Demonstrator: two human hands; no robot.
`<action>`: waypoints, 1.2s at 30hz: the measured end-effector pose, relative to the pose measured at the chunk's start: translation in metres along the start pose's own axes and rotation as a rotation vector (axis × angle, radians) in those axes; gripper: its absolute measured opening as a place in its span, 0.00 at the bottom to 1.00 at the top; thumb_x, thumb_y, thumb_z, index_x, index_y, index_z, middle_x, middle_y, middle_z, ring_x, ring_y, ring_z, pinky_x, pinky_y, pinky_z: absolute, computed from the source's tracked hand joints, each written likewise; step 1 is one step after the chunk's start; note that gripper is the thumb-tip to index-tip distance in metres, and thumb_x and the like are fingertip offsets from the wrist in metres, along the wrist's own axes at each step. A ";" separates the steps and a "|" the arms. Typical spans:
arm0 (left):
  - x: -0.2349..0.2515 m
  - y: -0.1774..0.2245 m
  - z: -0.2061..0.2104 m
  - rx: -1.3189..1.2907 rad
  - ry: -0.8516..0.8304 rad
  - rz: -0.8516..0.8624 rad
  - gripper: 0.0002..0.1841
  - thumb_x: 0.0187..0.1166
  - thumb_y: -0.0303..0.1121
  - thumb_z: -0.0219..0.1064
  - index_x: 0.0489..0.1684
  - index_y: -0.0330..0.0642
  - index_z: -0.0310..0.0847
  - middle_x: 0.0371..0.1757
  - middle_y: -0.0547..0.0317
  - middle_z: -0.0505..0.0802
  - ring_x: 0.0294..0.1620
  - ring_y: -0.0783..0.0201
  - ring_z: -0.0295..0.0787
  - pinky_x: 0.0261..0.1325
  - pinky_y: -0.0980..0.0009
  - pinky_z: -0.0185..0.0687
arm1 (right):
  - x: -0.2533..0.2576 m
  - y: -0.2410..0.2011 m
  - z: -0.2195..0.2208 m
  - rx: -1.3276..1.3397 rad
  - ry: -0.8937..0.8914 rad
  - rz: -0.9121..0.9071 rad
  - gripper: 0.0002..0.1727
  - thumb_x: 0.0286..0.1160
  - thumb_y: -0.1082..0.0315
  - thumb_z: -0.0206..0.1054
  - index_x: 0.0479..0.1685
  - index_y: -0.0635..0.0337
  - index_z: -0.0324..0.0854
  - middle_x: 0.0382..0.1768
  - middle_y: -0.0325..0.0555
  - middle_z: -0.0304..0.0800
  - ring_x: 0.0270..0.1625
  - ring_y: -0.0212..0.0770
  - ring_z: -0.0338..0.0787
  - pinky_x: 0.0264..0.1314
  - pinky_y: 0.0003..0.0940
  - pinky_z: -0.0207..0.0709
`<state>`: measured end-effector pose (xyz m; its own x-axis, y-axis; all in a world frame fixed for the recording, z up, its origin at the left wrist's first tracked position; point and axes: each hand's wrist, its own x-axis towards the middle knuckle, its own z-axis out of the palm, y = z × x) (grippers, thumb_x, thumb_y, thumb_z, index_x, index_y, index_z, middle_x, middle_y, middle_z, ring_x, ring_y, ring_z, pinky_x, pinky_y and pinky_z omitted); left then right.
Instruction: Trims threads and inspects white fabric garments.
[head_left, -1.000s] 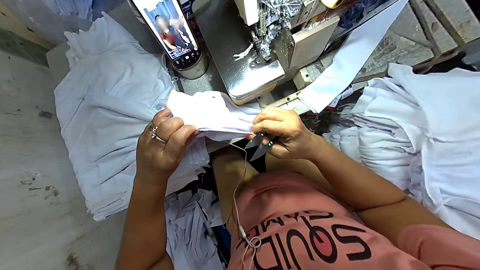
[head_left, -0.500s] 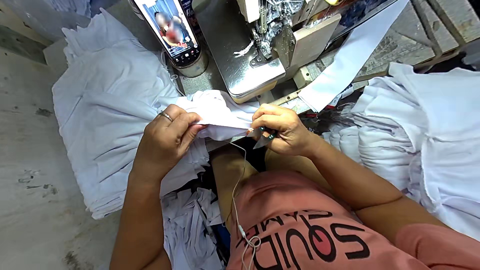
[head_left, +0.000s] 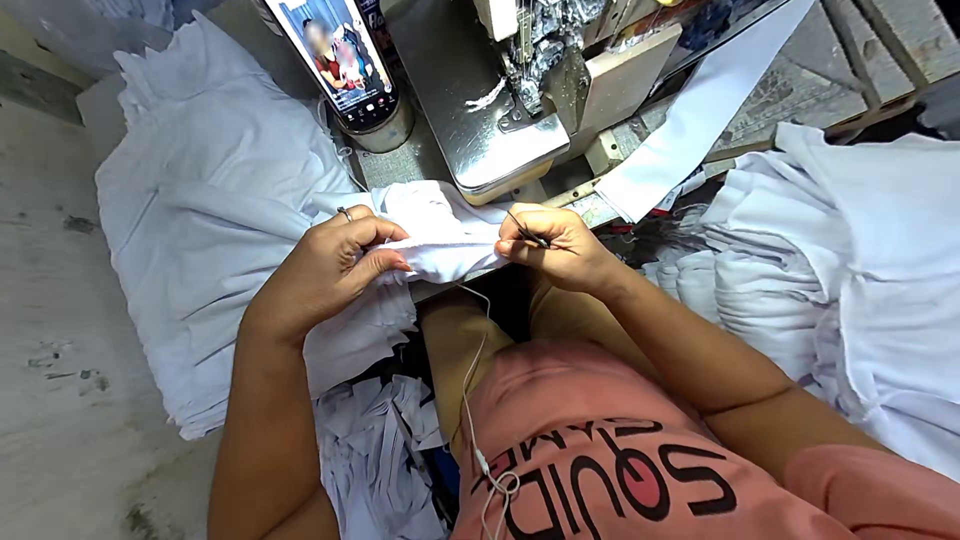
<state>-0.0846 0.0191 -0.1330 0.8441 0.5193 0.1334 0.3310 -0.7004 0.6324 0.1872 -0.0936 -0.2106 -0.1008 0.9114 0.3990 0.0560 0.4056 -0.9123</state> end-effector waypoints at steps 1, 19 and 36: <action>0.000 0.000 0.000 0.000 -0.002 0.002 0.14 0.80 0.40 0.66 0.44 0.38 0.90 0.38 0.65 0.86 0.44 0.82 0.79 0.51 0.87 0.71 | 0.000 0.000 0.000 0.018 0.006 0.014 0.12 0.79 0.72 0.63 0.25 0.64 0.82 0.29 0.36 0.79 0.37 0.20 0.77 0.40 0.14 0.68; -0.003 0.005 0.008 0.048 0.030 0.043 0.10 0.81 0.35 0.65 0.36 0.37 0.85 0.34 0.62 0.84 0.38 0.78 0.78 0.44 0.85 0.72 | -0.004 -0.006 0.002 -0.193 -0.043 -0.116 0.08 0.71 0.72 0.65 0.29 0.67 0.86 0.33 0.46 0.86 0.40 0.30 0.84 0.44 0.19 0.77; -0.001 -0.021 0.010 -0.226 -0.075 -0.131 0.06 0.78 0.33 0.66 0.37 0.41 0.86 0.36 0.72 0.85 0.40 0.87 0.79 0.47 0.90 0.73 | -0.005 -0.013 0.007 -0.364 0.042 -0.212 0.06 0.64 0.78 0.71 0.39 0.71 0.86 0.32 0.48 0.90 0.34 0.28 0.85 0.41 0.18 0.79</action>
<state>-0.0879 0.0283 -0.1541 0.8320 0.5546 -0.0120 0.3438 -0.4985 0.7958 0.1800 -0.1039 -0.2012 -0.1076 0.8043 0.5844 0.3863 0.5755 -0.7208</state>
